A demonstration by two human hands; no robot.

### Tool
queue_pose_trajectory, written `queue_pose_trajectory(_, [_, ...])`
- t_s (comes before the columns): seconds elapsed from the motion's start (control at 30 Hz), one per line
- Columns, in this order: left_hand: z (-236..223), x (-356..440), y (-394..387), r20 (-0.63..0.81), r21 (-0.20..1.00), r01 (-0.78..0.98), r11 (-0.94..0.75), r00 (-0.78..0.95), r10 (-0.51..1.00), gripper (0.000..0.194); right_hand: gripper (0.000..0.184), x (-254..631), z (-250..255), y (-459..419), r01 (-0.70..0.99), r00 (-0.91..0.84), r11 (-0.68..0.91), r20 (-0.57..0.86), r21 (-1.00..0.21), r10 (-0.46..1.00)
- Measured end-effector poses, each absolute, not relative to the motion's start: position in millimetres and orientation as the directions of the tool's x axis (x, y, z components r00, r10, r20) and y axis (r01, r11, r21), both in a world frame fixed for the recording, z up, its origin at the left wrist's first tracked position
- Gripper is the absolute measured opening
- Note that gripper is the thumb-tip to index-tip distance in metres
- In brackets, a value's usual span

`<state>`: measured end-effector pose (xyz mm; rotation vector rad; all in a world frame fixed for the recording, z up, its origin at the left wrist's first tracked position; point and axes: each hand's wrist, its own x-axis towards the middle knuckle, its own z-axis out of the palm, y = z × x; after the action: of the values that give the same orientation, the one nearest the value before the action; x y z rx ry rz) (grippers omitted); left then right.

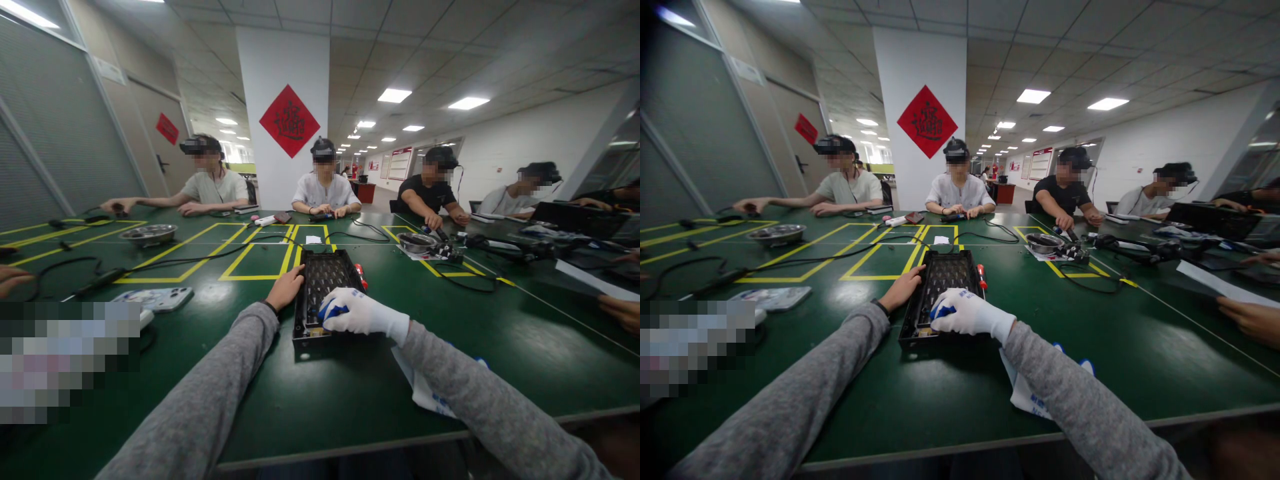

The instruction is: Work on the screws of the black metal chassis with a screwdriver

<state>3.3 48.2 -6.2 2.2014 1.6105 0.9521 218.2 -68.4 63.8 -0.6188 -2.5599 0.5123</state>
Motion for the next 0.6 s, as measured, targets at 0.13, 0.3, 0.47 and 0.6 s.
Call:
queue_pose_trajectory(0.13, [-5.7,3.5,48.1,0.351,0.55,0.757,-0.353,0.174,0.92,0.05,0.015,216.9,63.3,-67.9,0.331,-0.798,0.834,0.341,-0.442,0.497])
queue_pose_trajectory(0.3, [-4.0,3.7,46.3,0.356,0.553,0.751,-0.36,0.177,0.918,0.05,0.015,216.0,62.8,-67.0,0.329,-0.81,0.845,0.334,-0.422,0.483])
queue_pose_trajectory(0.47, [-3.7,3.9,44.9,0.354,0.556,0.749,-0.36,0.178,0.918,0.05,0.015,217.4,62.6,-67.1,0.328,-0.808,0.83,0.32,-0.452,0.494])
queue_pose_trajectory(0.6, [-4.0,4.7,44.9,0.349,0.555,0.755,-0.349,0.169,0.922,0.05,0.014,218.0,62.9,-67.8,0.348,-0.798,0.815,0.31,-0.464,0.517])
